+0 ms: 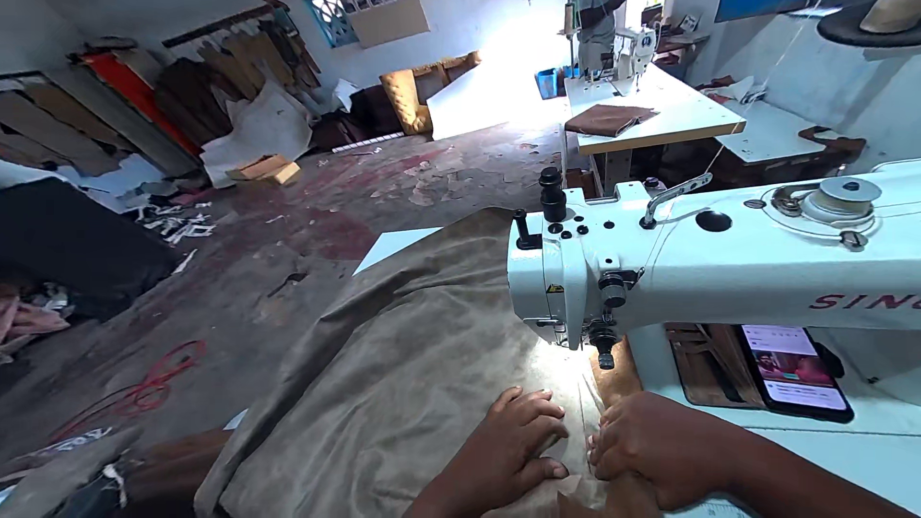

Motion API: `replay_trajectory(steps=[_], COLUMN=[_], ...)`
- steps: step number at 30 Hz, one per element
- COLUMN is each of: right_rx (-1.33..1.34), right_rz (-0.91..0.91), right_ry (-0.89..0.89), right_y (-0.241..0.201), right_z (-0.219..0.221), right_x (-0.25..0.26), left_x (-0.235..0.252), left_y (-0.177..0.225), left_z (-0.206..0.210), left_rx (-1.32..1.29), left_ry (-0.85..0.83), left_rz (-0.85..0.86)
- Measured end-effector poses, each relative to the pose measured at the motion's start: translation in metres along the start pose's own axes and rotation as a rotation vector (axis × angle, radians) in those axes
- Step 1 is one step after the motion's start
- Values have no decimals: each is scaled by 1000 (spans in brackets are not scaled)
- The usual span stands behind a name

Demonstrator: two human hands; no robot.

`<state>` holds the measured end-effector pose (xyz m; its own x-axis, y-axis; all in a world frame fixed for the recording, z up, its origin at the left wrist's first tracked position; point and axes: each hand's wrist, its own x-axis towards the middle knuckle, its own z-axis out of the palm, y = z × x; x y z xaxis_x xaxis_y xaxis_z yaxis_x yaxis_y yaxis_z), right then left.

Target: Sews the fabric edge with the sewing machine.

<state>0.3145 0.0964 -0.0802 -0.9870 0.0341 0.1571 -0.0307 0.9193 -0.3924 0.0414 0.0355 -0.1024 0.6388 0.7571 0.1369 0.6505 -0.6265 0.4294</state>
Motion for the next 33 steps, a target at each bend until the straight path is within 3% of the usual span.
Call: replay_trajectory(steps=[18,24,33], right_rx=[6,51,84], right_rz=[269,363,462], right_ry=[111,237,195], right_y=[24,31,28], right_z=[-7,-9,-21], right_x=[2,2,3], left_x=[52,69,85], left_y=[-41,-54,-58], left_z=[-27,-33,-47], left_rx=[-55,-57,-19], left_ry=[-149,-152,-212], left_rz=[-112,-166,-276])
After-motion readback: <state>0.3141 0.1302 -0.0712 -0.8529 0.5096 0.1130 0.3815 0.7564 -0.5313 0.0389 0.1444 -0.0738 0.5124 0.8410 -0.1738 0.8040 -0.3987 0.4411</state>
